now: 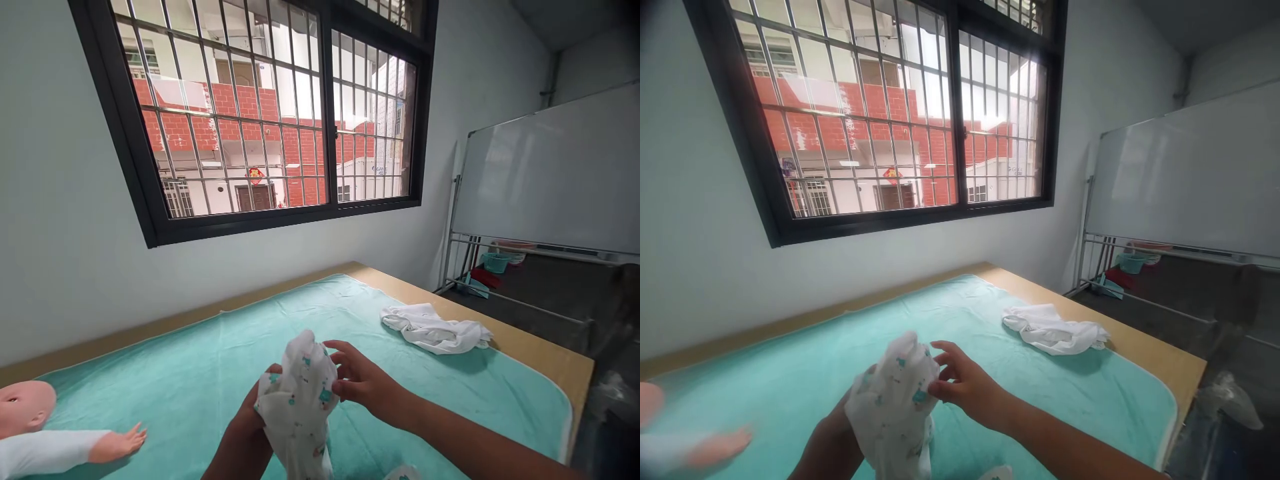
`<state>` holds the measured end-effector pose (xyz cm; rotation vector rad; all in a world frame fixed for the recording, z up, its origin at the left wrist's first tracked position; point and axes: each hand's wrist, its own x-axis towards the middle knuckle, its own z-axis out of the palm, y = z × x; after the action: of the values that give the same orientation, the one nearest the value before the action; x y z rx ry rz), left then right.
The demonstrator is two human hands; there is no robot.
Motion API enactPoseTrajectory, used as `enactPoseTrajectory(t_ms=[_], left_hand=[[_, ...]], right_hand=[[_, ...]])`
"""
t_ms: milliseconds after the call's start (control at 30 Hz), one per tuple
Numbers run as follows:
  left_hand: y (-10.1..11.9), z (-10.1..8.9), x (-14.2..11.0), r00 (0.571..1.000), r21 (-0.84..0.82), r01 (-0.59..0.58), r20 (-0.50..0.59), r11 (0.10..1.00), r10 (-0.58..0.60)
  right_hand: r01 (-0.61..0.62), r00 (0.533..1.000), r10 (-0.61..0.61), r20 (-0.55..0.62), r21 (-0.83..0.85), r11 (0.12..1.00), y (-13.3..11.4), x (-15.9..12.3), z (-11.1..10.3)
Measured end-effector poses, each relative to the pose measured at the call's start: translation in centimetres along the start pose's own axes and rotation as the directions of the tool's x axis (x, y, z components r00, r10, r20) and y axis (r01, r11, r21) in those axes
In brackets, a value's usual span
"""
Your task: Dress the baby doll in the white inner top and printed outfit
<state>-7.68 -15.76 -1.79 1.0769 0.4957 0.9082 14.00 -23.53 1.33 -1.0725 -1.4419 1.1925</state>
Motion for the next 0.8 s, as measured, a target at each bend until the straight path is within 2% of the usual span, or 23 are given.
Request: enactPoseTrajectory(t_ms=[67,133,167,267,400,500,567,600,700,733,800], left_hand=[[-0.3,-0.2,0.7,0.987,0.018,0.038,0.157,0.999,-0.04],[-0.4,-0.1,0.8,0.956,0.062,0.043,0.288,0.997,-0.059],[-0.2,0.1,0.7,0.946,0.095,0.033,0.319,0.995,-0.062],[0.6,0.8,-0.2,0.95,0.248,-0.009,0.305,0.969,-0.069],[1.8,1.3,-1.1,0.95,0.451,-0.038,0.292,0.892,-0.108],[2.7,0.8,-1.6,0.907,0.495,0.027,0.352,0.868,-0.23],[3.4,0.4,-2.0,0.867,0.461,0.078,0.406,0.884,-0.288],[3.8,0.4,-2.2,0.861,0.429,0.077,0.426,0.9,-0.277],[4.9,0.7,-2.6,0.888,0.335,-0.001,0.433,0.942,-0.153],[5.2,0.9,-2.6,0.91,0.327,-0.022,0.398,0.945,-0.117],[5.5,1.5,-2.4,0.965,0.343,-0.037,0.256,0.939,-0.056]], right_hand=[[-0.005,1.0,0.004,0.012,0.039,0.999,0.0,0.0,0.7],[-0.017,0.999,0.019,0.049,-0.044,0.999,-0.1,-0.3,1.3],[-0.01,0.998,0.018,0.063,-0.116,0.993,-0.1,-0.5,1.6],[0.059,0.997,-0.04,0.061,-0.347,0.936,0.0,-0.7,1.6],[0.046,0.999,-0.051,0.002,-0.476,0.878,-0.8,0.4,-0.1],[0.08,0.988,-0.136,-0.068,-0.525,0.847,-3.0,1.3,-1.2],[0.171,0.973,-0.228,-0.045,-0.527,0.832,-4.6,1.5,-1.3],[0.214,0.963,-0.266,-0.031,-0.506,0.835,-5.2,1.4,-1.3],[0.272,0.95,-0.309,-0.054,-0.344,0.898,-5.8,1.2,-0.9],[0.25,0.96,-0.274,-0.052,-0.281,0.927,-5.6,1.1,-0.8],[0.125,0.992,-0.125,0.012,-0.165,0.978,-4.4,0.8,-0.4]])
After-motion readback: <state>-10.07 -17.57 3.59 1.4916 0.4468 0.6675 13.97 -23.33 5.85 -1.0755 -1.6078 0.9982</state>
